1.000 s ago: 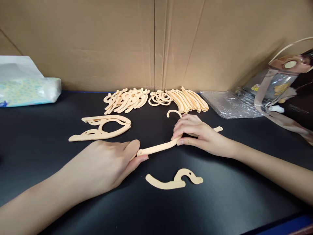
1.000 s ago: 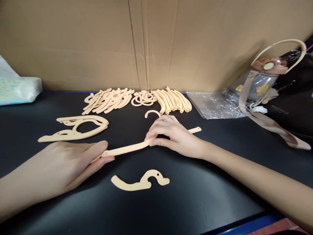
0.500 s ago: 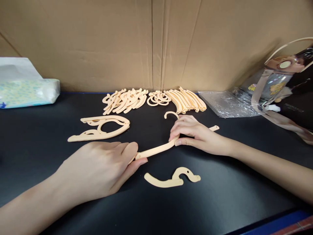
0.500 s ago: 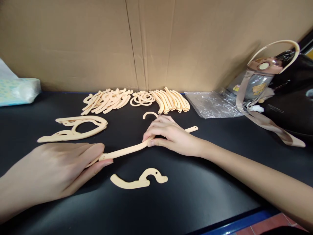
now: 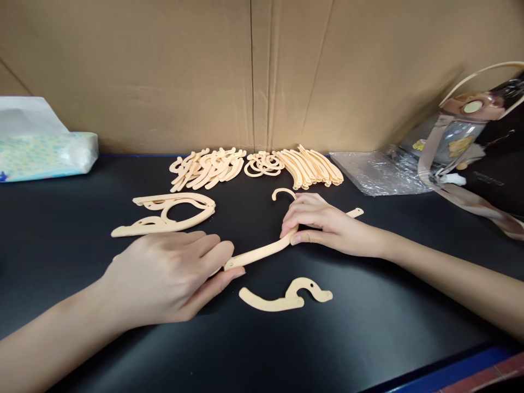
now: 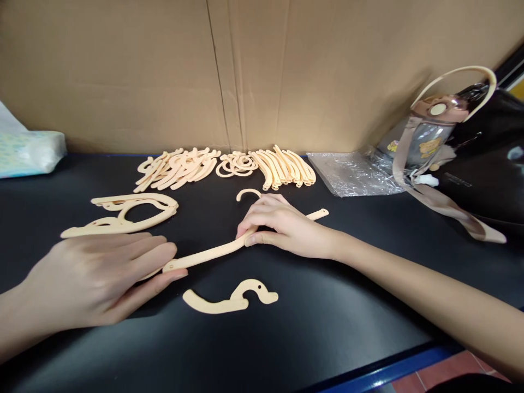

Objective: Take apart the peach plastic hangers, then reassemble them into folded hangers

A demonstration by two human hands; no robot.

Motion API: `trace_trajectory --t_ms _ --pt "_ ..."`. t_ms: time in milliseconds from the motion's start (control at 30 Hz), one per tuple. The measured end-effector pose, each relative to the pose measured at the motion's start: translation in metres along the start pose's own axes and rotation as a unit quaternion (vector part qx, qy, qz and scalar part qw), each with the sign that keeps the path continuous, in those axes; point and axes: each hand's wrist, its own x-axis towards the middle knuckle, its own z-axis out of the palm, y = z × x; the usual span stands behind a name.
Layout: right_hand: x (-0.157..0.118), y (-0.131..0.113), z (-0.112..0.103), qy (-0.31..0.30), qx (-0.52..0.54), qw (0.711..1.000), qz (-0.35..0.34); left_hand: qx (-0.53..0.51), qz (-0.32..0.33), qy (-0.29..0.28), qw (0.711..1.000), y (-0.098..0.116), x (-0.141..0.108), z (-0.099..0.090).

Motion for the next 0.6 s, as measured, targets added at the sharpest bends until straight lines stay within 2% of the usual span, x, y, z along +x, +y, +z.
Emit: trace_trajectory --t_ms 367,600 --pt "0.0002 0.0041 -0.0007 0.006 -0.003 1.000 -0.008 0.040 0.008 0.003 0.999 0.0009 0.0051 -0.0047" --pt "0.0001 0.0054 -0.0008 0.020 0.000 1.000 -0.008 -0.014 -0.013 0.002 1.000 -0.0027 0.0054 -0.0021"
